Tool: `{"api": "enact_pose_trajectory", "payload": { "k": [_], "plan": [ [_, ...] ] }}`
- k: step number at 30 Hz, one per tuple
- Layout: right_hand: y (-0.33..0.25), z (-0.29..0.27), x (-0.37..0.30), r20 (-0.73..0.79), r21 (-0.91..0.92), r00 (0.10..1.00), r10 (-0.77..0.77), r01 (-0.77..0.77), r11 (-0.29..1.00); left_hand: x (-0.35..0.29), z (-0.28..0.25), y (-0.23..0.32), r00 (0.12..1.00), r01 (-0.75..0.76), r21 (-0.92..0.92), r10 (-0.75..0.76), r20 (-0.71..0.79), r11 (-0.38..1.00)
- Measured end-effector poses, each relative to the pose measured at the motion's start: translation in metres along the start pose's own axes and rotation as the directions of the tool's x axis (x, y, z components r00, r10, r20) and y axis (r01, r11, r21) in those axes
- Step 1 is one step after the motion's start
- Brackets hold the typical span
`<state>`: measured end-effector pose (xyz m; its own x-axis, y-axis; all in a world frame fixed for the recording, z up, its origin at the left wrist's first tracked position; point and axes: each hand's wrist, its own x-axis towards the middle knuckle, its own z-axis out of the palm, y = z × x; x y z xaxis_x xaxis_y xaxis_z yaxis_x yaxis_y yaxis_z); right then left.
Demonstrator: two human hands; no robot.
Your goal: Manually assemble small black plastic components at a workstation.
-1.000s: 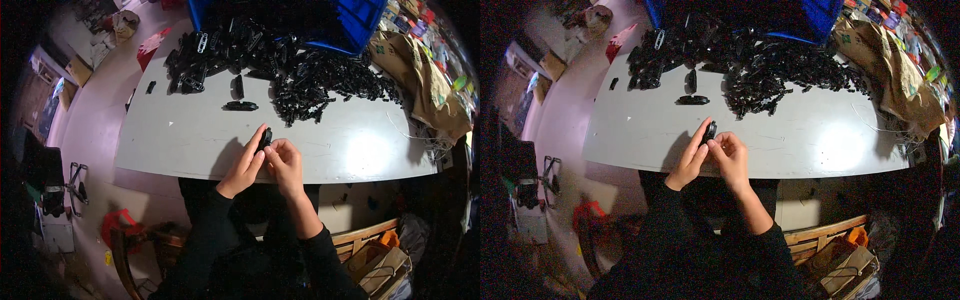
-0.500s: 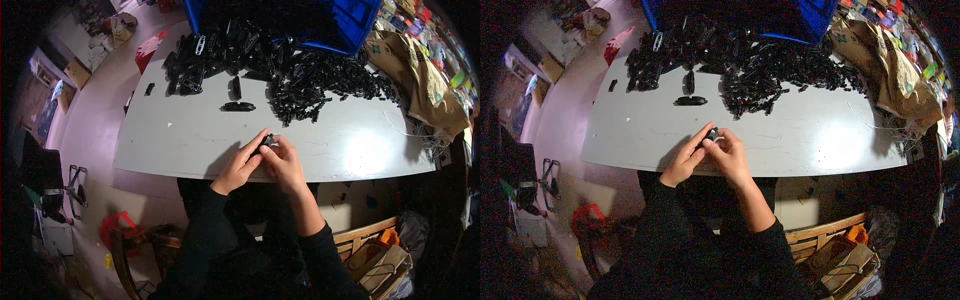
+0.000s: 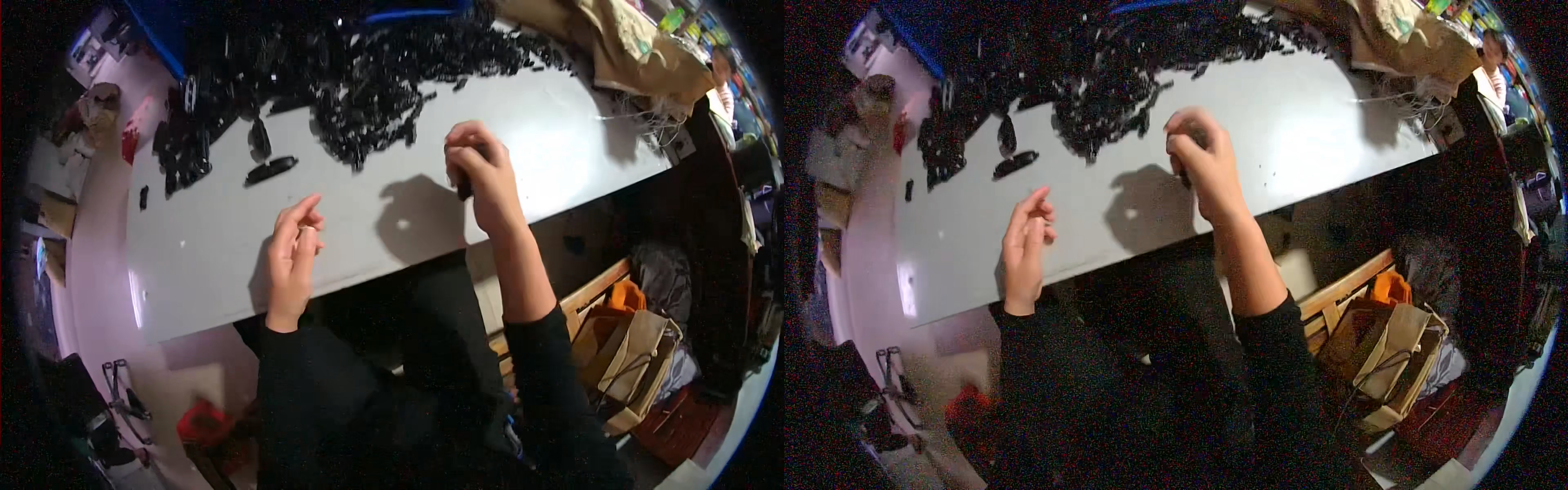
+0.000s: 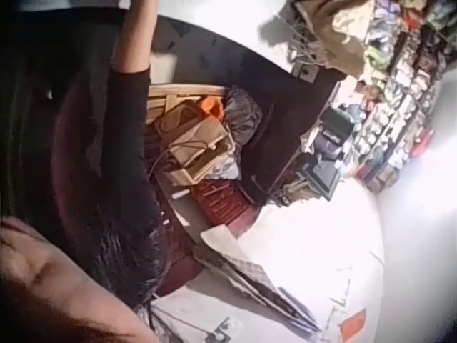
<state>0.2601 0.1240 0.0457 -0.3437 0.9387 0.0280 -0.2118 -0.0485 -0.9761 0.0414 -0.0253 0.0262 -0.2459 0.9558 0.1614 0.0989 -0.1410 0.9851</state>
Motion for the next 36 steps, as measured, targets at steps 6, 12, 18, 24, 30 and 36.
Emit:
{"api": "enact_pose_trajectory", "payload": {
  "k": [6,12,18,24,30,36],
  "plan": [
    [0.033,-0.023,0.039,0.223,-0.848,0.910,-0.351,0.358,0.390,0.058,-0.004,-0.013,0.955,-0.022,0.938,0.284,-0.083,0.347],
    [0.022,-0.016,0.038,0.286,-0.870,0.914,-0.288,0.374,0.321,0.050,-0.010,-0.009,0.987,0.081,0.930,0.102,-0.125,0.358],
    [0.030,-0.003,0.040,0.320,-0.875,0.887,-0.334,0.412,0.255,0.018,-0.012,-0.053,0.905,-0.130,0.558,0.328,-0.270,0.819],
    [0.031,0.026,-0.007,0.249,-0.370,0.964,0.096,0.003,0.929,0.000,0.009,-0.011,0.988,0.073,-0.203,-0.099,-0.122,0.977],
    [0.028,0.106,-0.038,0.582,-0.250,0.813,-0.001,0.180,0.951,-0.012,-0.008,-0.030,0.989,-0.096,0.169,0.114,-0.095,0.981],
    [0.023,0.105,-0.038,0.286,-0.414,0.958,-0.018,0.141,0.899,-0.011,0.010,-0.017,0.990,-0.084,0.069,0.076,0.116,0.994]
  ]
}}
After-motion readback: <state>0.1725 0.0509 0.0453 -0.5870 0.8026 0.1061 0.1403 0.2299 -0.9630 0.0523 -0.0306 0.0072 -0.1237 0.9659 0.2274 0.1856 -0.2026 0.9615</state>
